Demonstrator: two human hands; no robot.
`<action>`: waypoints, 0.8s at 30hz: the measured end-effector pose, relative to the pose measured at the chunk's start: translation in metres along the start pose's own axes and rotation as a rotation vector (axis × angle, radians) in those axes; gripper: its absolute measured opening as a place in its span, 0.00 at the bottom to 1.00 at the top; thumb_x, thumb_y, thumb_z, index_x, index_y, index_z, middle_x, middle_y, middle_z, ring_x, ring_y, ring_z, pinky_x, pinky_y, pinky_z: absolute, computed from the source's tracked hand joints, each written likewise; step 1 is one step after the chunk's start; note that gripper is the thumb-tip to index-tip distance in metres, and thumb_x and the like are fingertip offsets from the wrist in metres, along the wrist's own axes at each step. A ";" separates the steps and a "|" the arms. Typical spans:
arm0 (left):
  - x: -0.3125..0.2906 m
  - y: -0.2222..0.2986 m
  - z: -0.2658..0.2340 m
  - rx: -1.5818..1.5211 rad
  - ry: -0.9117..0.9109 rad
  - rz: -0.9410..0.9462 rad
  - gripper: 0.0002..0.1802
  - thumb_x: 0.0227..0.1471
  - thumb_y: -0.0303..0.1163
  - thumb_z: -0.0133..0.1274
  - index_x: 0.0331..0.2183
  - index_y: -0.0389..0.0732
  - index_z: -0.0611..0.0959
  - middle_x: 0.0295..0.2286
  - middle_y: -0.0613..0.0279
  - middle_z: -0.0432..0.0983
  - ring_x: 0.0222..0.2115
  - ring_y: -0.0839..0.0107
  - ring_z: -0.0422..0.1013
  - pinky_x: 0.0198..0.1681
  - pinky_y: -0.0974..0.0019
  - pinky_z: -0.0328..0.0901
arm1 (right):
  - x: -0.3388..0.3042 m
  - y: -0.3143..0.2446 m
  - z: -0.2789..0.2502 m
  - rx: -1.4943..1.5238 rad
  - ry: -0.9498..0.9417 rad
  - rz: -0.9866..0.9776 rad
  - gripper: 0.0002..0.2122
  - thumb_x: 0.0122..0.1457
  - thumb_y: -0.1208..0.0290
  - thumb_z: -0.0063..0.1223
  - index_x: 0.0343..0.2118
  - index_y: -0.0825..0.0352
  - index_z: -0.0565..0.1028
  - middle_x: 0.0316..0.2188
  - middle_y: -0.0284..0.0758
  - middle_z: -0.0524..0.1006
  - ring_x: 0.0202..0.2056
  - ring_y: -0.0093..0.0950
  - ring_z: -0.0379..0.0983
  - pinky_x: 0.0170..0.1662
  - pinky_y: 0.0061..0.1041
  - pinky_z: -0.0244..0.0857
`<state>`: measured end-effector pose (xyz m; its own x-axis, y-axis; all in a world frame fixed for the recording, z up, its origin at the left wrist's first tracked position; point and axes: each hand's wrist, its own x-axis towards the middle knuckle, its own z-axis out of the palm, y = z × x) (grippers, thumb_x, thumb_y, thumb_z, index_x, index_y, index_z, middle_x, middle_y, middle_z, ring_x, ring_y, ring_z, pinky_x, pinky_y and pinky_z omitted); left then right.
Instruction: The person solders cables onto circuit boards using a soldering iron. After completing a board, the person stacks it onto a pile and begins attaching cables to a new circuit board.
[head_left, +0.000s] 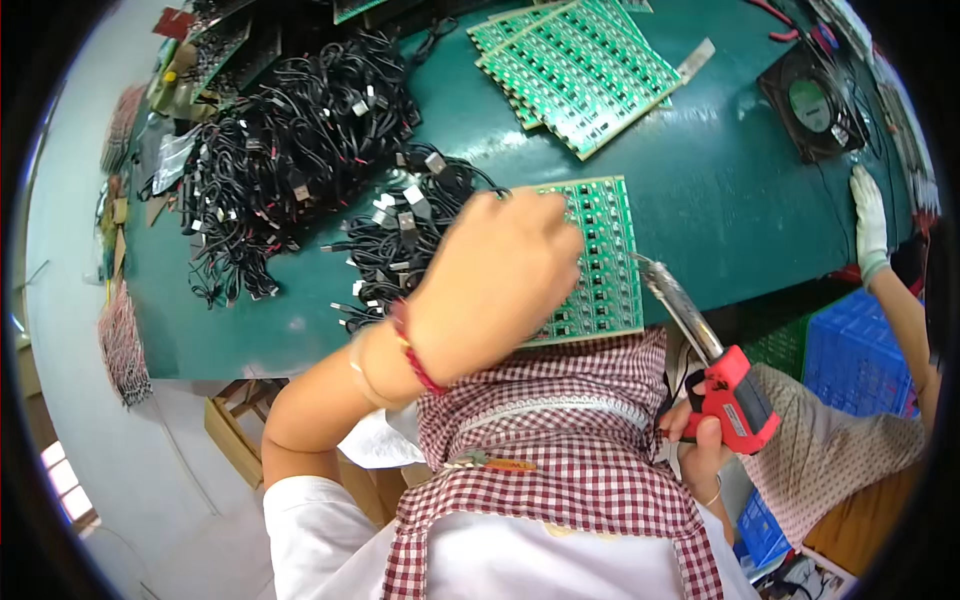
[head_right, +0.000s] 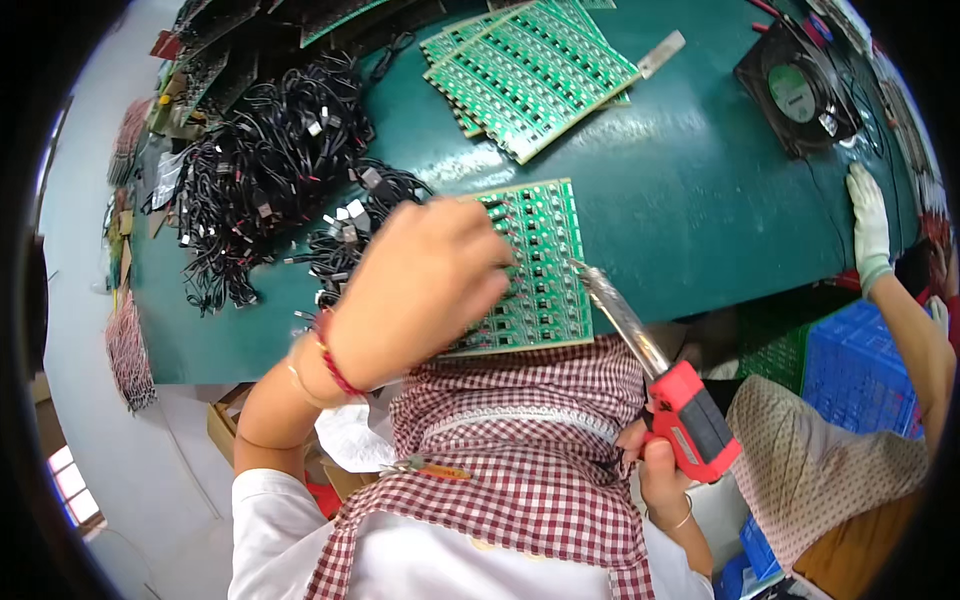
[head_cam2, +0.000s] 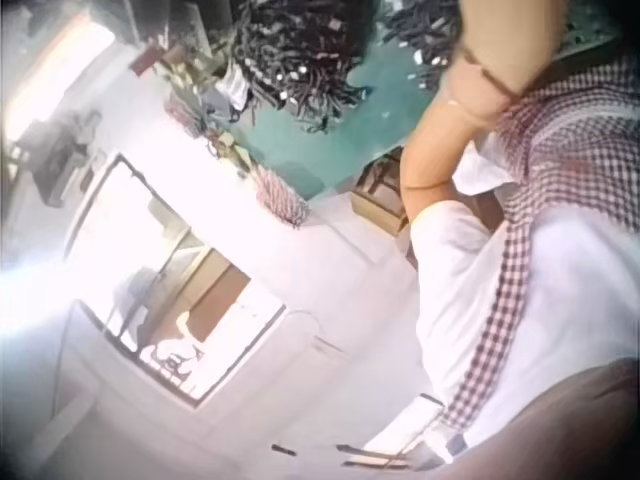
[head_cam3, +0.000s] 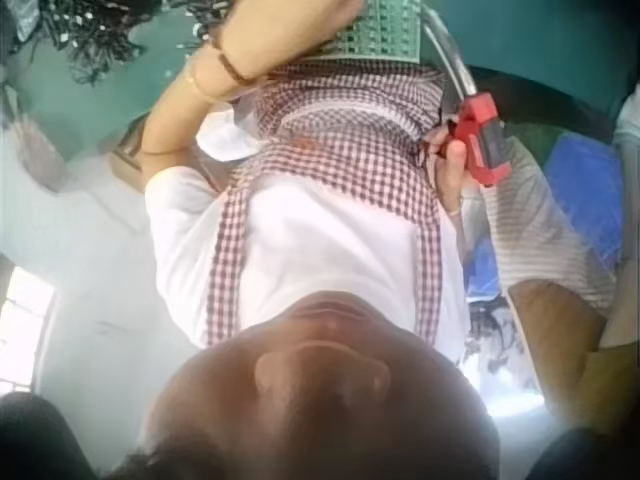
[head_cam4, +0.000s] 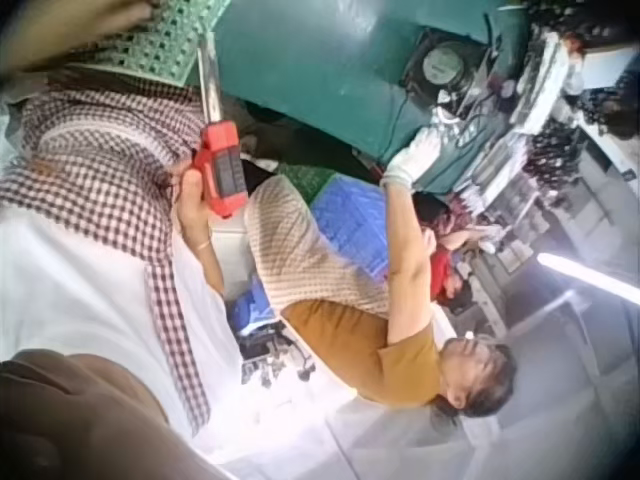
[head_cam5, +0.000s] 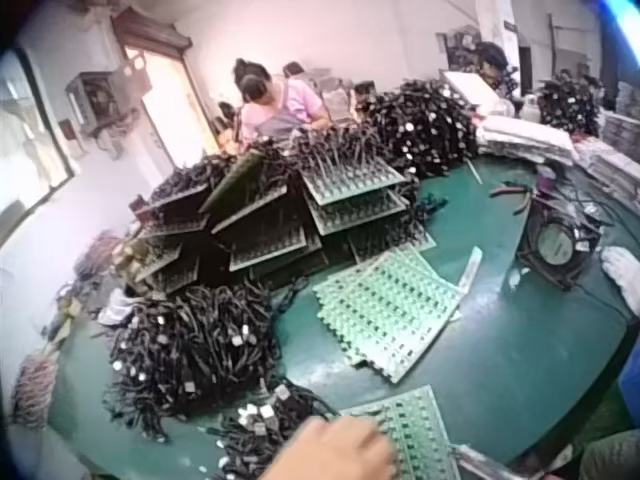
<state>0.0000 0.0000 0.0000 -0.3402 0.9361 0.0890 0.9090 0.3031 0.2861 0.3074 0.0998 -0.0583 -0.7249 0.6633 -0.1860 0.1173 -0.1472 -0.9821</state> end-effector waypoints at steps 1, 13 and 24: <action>0.002 0.001 0.002 0.003 0.010 0.000 0.06 0.42 0.30 0.54 0.26 0.40 0.78 0.28 0.53 0.70 0.33 0.55 0.68 0.39 0.57 0.63 | 0.002 0.001 -0.005 0.020 0.012 -0.023 0.25 0.60 0.51 0.44 0.44 0.72 0.62 0.12 0.34 0.66 0.15 0.25 0.63 0.23 0.24 0.63; 0.037 -0.149 -0.056 0.371 0.486 0.164 0.04 0.47 0.25 0.53 0.29 0.40 0.80 0.29 0.66 0.75 0.32 0.67 0.71 0.38 0.64 0.62 | 0.015 -0.005 0.010 0.097 0.036 -0.097 0.22 0.61 0.54 0.43 0.43 0.72 0.62 0.13 0.34 0.66 0.14 0.23 0.62 0.22 0.23 0.63; 0.031 -0.076 -0.049 -0.190 0.359 0.082 0.17 0.47 0.17 0.49 0.41 0.40 0.81 0.22 0.66 0.62 0.23 0.74 0.63 0.27 0.74 0.60 | 0.025 -0.012 0.009 0.088 0.031 -0.147 0.19 0.62 0.57 0.41 0.42 0.73 0.62 0.14 0.34 0.66 0.14 0.22 0.62 0.22 0.22 0.63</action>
<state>-0.0918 -0.0032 0.0277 -0.3616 0.8239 0.4363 0.8875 0.1607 0.4320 0.2814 0.1114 -0.0506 -0.7082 0.7047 -0.0428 -0.0491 -0.1097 -0.9928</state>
